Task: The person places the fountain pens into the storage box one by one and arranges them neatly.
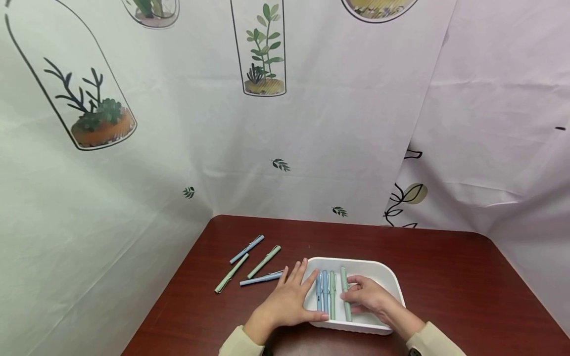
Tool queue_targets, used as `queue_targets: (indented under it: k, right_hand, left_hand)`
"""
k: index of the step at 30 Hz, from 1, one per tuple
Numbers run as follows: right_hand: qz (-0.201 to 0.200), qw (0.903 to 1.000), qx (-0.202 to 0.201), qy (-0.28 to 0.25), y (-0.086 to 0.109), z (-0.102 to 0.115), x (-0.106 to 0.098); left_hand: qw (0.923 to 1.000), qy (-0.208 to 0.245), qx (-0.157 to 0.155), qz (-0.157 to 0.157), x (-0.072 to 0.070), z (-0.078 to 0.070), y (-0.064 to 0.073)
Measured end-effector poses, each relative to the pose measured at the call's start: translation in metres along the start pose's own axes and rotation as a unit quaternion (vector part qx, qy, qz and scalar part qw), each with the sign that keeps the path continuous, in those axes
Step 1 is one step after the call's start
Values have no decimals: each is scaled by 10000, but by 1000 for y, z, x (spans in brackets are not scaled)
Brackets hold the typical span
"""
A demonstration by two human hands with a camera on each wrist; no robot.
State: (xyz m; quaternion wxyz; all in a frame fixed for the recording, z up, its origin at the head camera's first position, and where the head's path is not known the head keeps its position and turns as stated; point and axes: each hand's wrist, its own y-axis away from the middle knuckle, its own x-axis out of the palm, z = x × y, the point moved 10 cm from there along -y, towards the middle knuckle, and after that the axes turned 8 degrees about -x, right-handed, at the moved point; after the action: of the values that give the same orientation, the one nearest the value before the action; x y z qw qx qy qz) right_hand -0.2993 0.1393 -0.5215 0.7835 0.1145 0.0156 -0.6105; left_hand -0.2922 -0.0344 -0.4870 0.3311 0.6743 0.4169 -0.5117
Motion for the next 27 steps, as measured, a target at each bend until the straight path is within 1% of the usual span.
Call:
queue_targets:
  k: [12, 16, 21, 27]
  right_hand:
    - [-191, 9990, 273, 290, -8, -4, 5]
    - [-160, 9988, 273, 386, -9, -5, 7]
    - [-128, 9987, 251, 425, -9, -6, 9]
    - [-255, 9962, 362, 752, -8, -6, 9]
  left_hand:
    - [10000, 42, -23, 7, 0, 1, -1]
    - [9999, 128, -27, 27, 1, 1, -1]
    - [9999, 131, -15, 17, 0, 1, -1]
    - [10000, 47, -1, -8, -1, 0, 0]
